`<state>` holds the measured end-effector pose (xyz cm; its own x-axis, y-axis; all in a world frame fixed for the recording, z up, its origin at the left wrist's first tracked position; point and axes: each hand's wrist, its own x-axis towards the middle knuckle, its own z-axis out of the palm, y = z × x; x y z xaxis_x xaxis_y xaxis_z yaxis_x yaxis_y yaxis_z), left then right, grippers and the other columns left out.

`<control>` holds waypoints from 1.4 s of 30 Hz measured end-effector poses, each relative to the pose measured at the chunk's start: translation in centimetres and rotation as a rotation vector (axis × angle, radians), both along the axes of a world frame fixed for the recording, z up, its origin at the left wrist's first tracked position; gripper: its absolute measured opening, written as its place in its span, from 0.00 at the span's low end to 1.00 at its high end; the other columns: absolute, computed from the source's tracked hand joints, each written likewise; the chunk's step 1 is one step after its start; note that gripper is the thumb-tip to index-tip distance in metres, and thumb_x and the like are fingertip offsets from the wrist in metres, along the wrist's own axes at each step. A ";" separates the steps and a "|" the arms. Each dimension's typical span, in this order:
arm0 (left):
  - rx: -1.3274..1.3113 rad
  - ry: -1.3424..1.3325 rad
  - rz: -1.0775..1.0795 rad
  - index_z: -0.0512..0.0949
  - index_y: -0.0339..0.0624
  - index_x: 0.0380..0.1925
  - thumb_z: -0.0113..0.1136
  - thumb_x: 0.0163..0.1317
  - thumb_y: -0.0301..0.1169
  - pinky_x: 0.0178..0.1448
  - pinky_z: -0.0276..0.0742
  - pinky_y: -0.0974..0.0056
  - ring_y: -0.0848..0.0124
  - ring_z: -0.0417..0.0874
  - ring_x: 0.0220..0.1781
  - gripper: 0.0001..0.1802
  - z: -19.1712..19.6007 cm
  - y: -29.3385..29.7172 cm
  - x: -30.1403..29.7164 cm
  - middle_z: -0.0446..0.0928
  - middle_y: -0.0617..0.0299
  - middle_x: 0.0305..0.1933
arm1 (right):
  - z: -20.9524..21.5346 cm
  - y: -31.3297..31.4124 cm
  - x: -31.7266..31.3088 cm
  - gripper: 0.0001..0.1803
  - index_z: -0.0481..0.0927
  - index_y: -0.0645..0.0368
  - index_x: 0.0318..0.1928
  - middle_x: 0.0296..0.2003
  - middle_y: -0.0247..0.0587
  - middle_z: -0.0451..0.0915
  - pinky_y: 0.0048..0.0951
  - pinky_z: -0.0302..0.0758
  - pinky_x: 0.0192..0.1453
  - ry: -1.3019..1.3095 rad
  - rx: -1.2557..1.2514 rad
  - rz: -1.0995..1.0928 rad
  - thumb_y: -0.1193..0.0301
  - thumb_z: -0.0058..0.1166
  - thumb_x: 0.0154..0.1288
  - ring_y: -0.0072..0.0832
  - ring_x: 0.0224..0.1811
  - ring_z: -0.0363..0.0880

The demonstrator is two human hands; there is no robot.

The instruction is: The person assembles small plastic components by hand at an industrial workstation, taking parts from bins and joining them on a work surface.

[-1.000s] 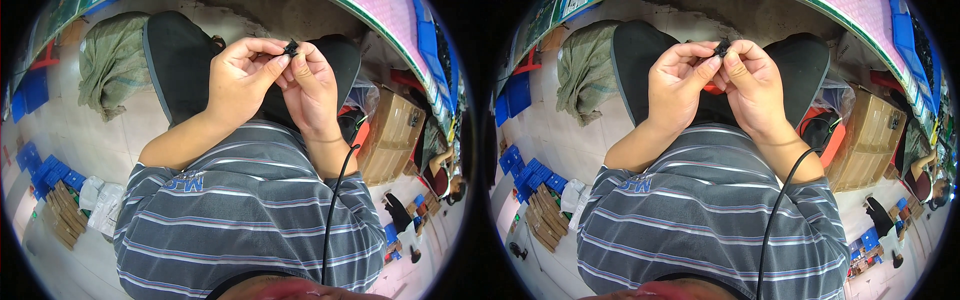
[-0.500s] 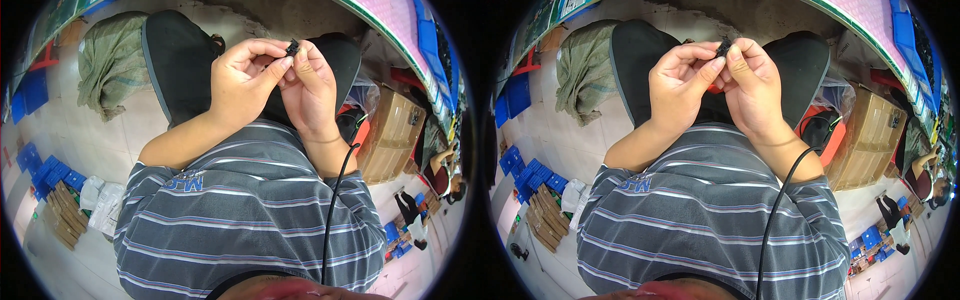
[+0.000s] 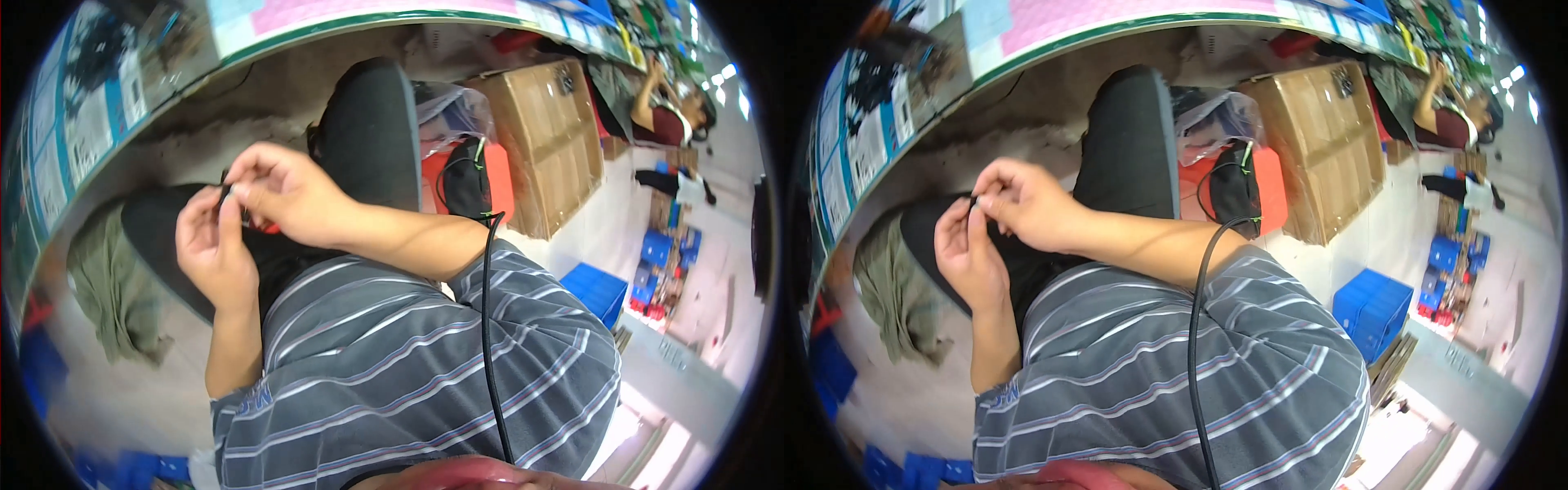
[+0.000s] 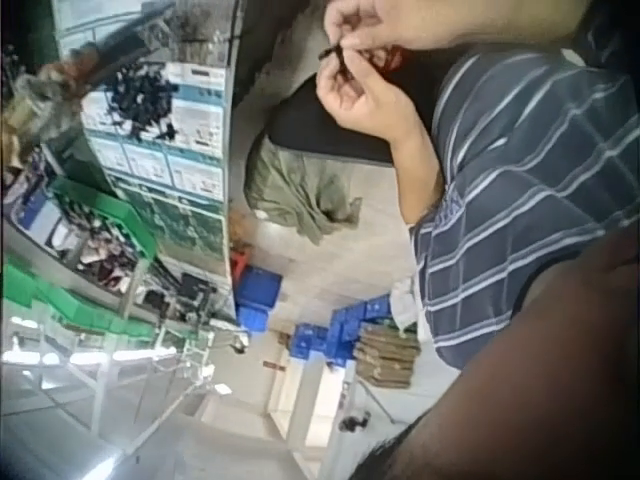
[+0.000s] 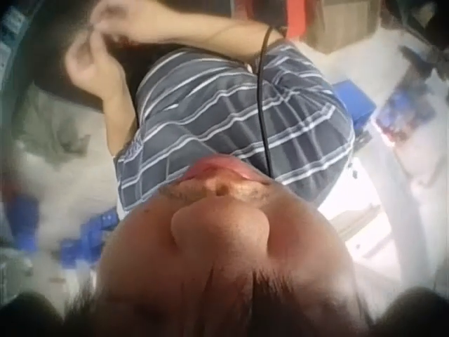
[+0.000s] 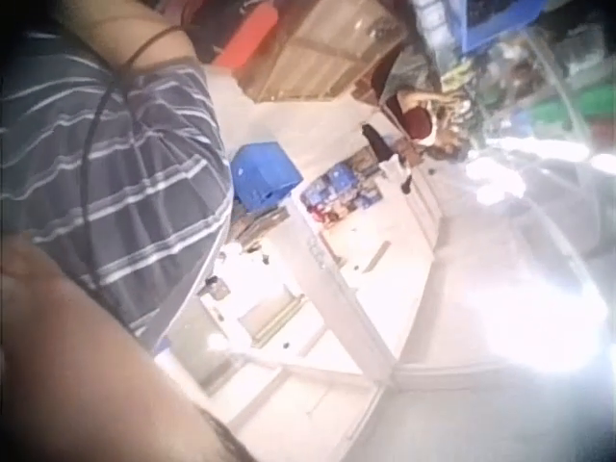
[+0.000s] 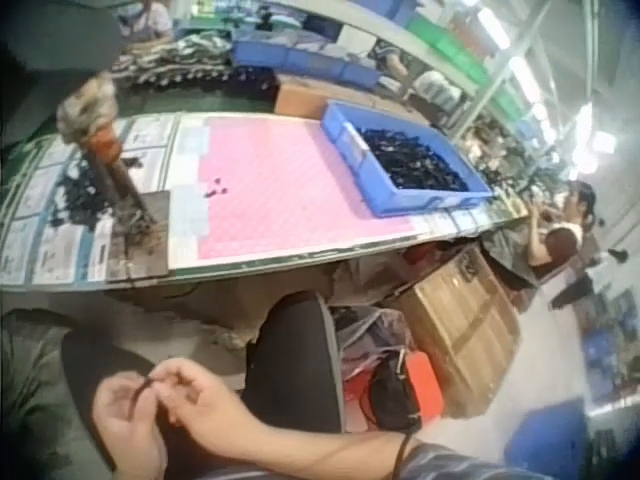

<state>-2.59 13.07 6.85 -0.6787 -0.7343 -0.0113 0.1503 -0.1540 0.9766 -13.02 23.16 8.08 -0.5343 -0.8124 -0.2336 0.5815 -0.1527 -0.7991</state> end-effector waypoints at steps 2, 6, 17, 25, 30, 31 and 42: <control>-0.136 0.006 0.012 0.75 0.31 0.46 0.61 0.66 0.16 0.58 0.77 0.67 0.69 0.80 0.51 0.10 0.1 -0.2 0.0 0.78 0.53 0.52 | 0.8 0.2 0.0 0.08 0.74 0.59 0.49 0.35 0.30 0.77 0.20 0.72 0.33 0.016 0.021 0.017 0.70 0.53 0.75 0.15 0.30 0.73; -0.462 0.005 -0.094 0.76 0.31 0.42 0.64 0.61 0.14 0.54 0.78 0.66 0.68 0.81 0.47 0.10 1.2 -1.1 -0.2 0.80 0.52 0.48 | 1.5 1.1 -0.8 0.11 0.74 0.61 0.50 0.35 0.30 0.77 0.20 0.74 0.34 0.046 0.017 0.080 0.67 0.55 0.75 0.16 0.31 0.76; -1.026 0.013 -0.280 0.82 0.36 0.30 0.69 0.46 0.13 0.45 0.80 0.59 0.57 0.84 0.39 0.11 4.3 -3.0 -1.8 0.83 0.55 0.36 | 1.2 1.0 -2.1 0.08 0.79 0.63 0.43 0.32 0.31 0.80 0.19 0.79 0.36 0.109 0.138 0.076 0.71 0.59 0.72 0.16 0.30 0.79; -0.992 0.157 -0.140 0.82 0.35 0.31 0.70 0.46 0.12 0.44 0.83 0.61 0.58 0.85 0.39 0.12 2.8 -2.8 -1.6 0.84 0.55 0.37 | 1.5 1.0 -2.5 0.06 0.78 0.62 0.43 0.33 0.32 0.80 0.19 0.77 0.38 0.027 0.085 0.066 0.73 0.59 0.70 0.17 0.32 0.78; -0.996 0.188 -0.076 0.82 0.35 0.32 0.69 0.43 0.12 0.42 0.82 0.61 0.57 0.85 0.39 0.14 1.8 -3.3 -1.5 0.82 0.56 0.37 | 1.4 0.1 -2.4 0.07 0.77 0.63 0.45 0.34 0.33 0.79 0.20 0.77 0.40 -0.042 0.081 0.078 0.76 0.58 0.69 0.19 0.33 0.79; -0.988 0.195 -0.073 0.82 0.35 0.33 0.69 0.44 0.12 0.42 0.82 0.61 0.58 0.85 0.39 0.14 1.7 -3.4 -1.5 0.82 0.55 0.37 | 1.4 0.0 -2.3 0.07 0.77 0.63 0.45 0.34 0.33 0.79 0.20 0.77 0.40 -0.045 0.084 0.088 0.76 0.58 0.69 0.19 0.33 0.79; -0.984 0.147 -0.066 0.83 0.34 0.40 0.68 0.53 0.15 0.43 0.83 0.62 0.57 0.85 0.41 0.13 1.6 -4.4 -3.0 0.82 0.53 0.42 | 1.6 -1.3 -4.2 0.07 0.77 0.63 0.44 0.32 0.34 0.80 0.20 0.75 0.37 -0.112 0.026 0.041 0.78 0.60 0.67 0.20 0.32 0.78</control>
<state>-5.61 8.68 8.49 -0.6642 -0.3328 0.6694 0.3000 0.7015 0.6465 -17.19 21.87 9.71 -0.4696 -0.8262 -0.3112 0.6731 -0.1070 -0.7317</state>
